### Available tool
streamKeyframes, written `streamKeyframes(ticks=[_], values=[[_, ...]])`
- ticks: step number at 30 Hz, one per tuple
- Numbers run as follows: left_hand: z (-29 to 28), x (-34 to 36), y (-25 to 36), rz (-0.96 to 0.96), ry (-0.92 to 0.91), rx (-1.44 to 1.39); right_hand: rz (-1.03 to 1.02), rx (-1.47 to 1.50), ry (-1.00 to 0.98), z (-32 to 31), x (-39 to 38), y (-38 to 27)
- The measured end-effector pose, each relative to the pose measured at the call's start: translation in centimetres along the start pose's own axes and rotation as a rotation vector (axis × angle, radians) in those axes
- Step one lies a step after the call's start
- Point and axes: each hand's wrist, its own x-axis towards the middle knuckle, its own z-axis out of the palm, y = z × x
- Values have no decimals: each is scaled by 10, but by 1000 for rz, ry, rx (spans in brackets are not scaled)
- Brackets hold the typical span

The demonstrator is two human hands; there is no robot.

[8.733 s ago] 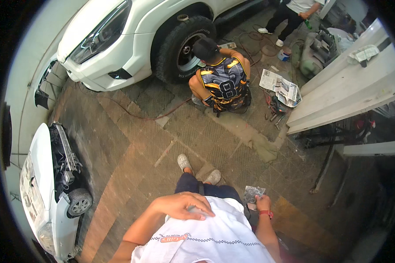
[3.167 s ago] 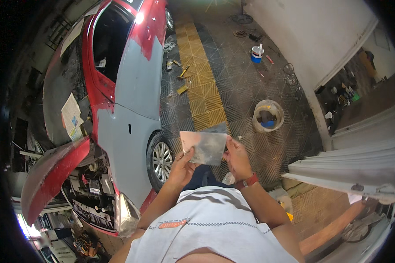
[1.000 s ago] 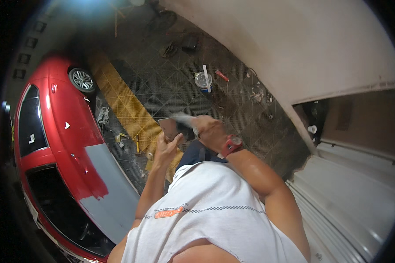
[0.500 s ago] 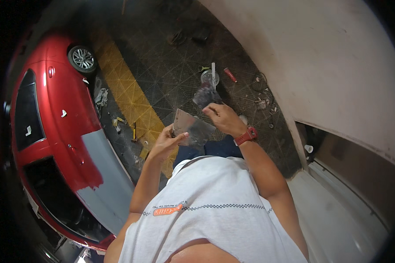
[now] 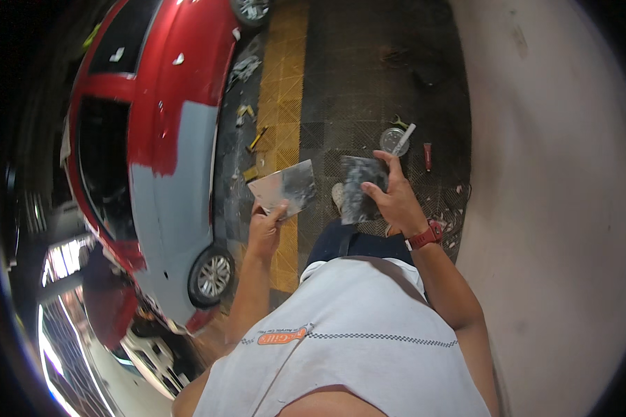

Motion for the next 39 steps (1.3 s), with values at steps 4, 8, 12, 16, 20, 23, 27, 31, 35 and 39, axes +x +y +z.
streamKeyframes(ticks=[4,8,12,16,20,23,27,31,35,39], values=[[12,-35,-11,-21,-23,170,-11,74,-184,30,18,1],[51,-66,11,185,41,146,41,177,10,61,16,-2],[28,-82,15,267,168,472,-32,-4,42,94,-5,-47],[7,-103,26,383,222,544,13,222,-147,139,-11,-46],[-29,-121,27,310,194,562,-34,176,-272,173,-21,-65],[-56,-134,29,307,135,409,-215,19,-422,196,-24,-92],[-86,-156,25,243,-102,-180,-450,-336,-637,225,-25,-124],[-129,-157,5,244,-130,34,-477,-387,-643,259,-21,-132],[-157,-174,12,103,108,200,-362,-474,-448,295,-30,-111],[-194,-176,-23,243,292,345,-500,-479,-661,332,-41,-84]])
